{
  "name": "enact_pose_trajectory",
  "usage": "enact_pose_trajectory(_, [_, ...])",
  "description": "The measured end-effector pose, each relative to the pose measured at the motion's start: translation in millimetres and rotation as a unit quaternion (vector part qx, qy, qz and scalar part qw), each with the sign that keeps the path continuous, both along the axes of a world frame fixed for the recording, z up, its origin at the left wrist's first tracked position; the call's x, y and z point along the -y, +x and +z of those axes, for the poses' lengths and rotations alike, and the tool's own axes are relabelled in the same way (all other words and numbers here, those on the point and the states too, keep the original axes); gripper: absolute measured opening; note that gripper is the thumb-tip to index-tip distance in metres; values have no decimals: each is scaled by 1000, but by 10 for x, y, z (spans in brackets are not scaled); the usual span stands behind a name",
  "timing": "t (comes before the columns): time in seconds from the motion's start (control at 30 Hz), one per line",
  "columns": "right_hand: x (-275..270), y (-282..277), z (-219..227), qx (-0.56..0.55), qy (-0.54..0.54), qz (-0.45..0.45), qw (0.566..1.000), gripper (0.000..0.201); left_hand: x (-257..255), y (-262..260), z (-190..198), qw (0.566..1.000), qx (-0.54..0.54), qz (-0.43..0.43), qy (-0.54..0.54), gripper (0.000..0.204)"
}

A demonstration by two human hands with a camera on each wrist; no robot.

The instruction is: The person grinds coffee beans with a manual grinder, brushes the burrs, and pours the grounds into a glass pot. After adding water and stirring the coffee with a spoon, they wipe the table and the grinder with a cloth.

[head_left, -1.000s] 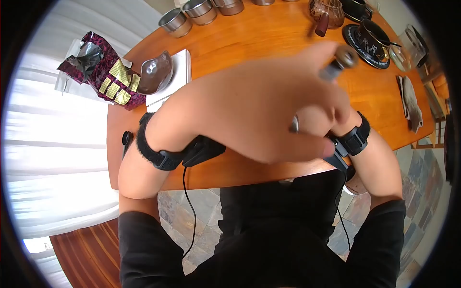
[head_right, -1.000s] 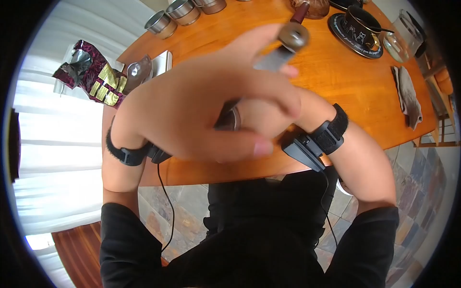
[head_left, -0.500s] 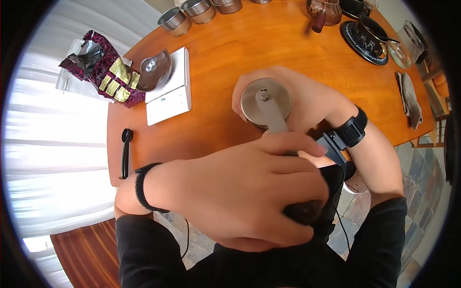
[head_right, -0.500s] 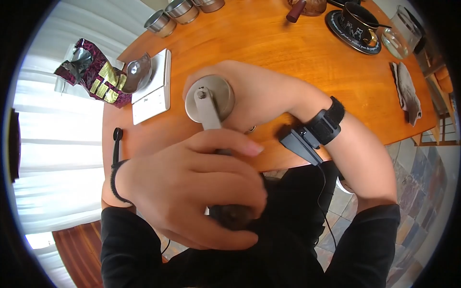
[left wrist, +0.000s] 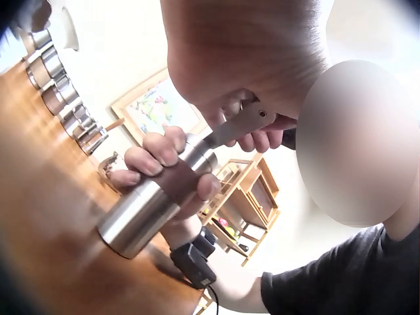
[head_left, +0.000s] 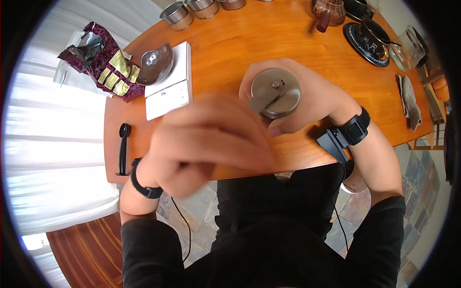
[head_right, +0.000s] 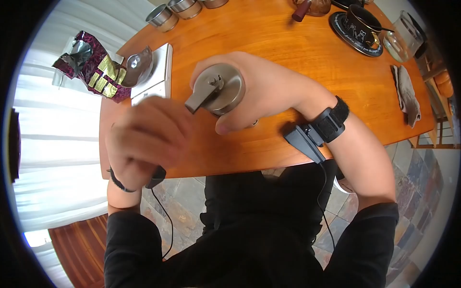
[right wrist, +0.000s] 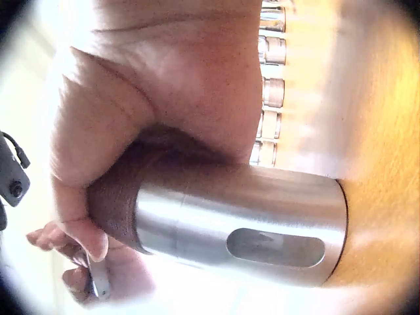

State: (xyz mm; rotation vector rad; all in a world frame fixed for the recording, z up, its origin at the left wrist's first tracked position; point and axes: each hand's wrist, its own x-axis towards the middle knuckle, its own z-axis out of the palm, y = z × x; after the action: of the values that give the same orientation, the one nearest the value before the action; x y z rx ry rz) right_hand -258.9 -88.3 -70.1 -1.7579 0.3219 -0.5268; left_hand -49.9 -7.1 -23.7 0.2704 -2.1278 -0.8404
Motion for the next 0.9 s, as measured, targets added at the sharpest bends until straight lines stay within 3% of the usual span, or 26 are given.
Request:
enact_pose_trajectory(0.03, [1,2,-8,22,-22,-1,1000,53,49,85,-8,1000,1,-1,0,45])
enact_pose_trajectory(0.1, [-3,6,-3,47,-43,-3,998,54,144,233,-30,994,3,104,-19,37])
enact_pose_trajectory(0.17, [-26,4,37,-3,23,-22,999,52,205,290,-113,990,-34,131,46,35])
enact_pose_trajectory(0.3, [-28,-8,43,-14,76,-14,997,49,388,310,-182,987,-71,128,65,30])
enact_pose_trajectory(0.37, [-11,0,35,-30,-27,-8,999,45,530,289,-270,985,-98,115,85,28])
enact_pose_trajectory(0.43, [-37,37,32,-4,-32,-2,999,42,676,234,-370,948,-191,161,199,23])
enact_pose_trajectory(0.57, [-63,32,36,-6,8,8,1000,43,803,-135,-295,912,-226,283,192,17])
enact_pose_trajectory(0.7, [-75,18,11,29,18,12,999,44,968,-319,-264,885,-224,313,262,22])
enact_pose_trajectory(0.77, [-79,13,-17,57,4,3,998,44,1028,-317,-343,890,-253,300,234,18])
enact_pose_trajectory(0.83, [-74,9,-33,61,17,16,998,44,1019,-416,-204,892,-205,262,306,14])
enact_pose_trajectory(0.9, [-65,-6,-52,64,29,29,997,43,954,-597,-99,880,-211,284,318,14])
